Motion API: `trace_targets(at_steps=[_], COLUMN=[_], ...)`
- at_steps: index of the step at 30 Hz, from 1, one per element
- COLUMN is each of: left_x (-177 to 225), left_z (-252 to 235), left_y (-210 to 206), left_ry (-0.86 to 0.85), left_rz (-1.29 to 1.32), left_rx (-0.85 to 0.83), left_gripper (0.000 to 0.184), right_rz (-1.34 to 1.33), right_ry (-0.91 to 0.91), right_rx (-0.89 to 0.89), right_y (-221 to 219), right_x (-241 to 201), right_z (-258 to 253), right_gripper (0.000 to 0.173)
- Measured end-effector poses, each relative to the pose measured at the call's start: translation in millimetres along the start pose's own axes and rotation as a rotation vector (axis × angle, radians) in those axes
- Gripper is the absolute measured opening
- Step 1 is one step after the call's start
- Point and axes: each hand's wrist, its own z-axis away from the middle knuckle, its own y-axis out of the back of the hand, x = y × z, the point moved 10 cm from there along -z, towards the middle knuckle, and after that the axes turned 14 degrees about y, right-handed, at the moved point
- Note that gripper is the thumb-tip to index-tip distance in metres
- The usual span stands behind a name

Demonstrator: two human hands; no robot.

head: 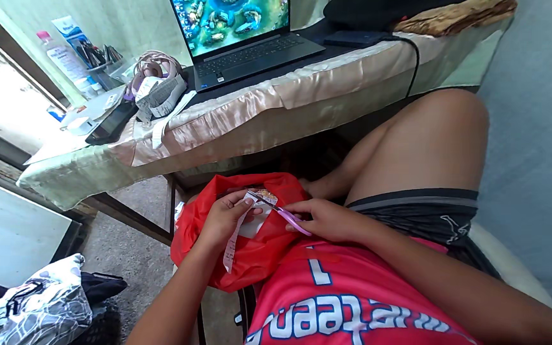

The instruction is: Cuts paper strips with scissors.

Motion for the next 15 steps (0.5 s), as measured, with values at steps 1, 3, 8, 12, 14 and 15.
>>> trace_targets(at_steps=[1,3,8,12,14,15], left_x=[-0.2,-0.2,-0.4,-0.4,-0.8,-1.0], left_z=[0.3,0.6,0.6,-0.2,-0.6,-0.4], left_y=[0.1,0.4,0.6,0.5,0.7,0.6], left_ry=[0.001,0.002,0.011,0.007,0.005,0.006], left_rz=[0.001,0.008,0.005,0.012,0.013,0.011], left_rx=[0.001,0.004,0.007,-0.002,-0.004,-0.005], left_gripper=[0.028,0.028,0.028,0.028,0.028,0.028], right_rz=[0.002,0.008,0.002,-0.029,-0.044,-0.046], right_ry=[0.001,0.001,-0.014,0.003,0.025,0.032], right_rx=[0.0,0.001,0.02,0.015,0.003,0.001], right_y=[0.0,-0.1,1.7,-1.5,-4.0,-4.6], right_x=[0.1,0.7,2.9,2.8,0.2,-0.6], right_z=[0.0,0.0,0.4,0.0,-0.3,-0.4], right_gripper=[0.041,0.04,0.032,0.037,0.042,0.043])
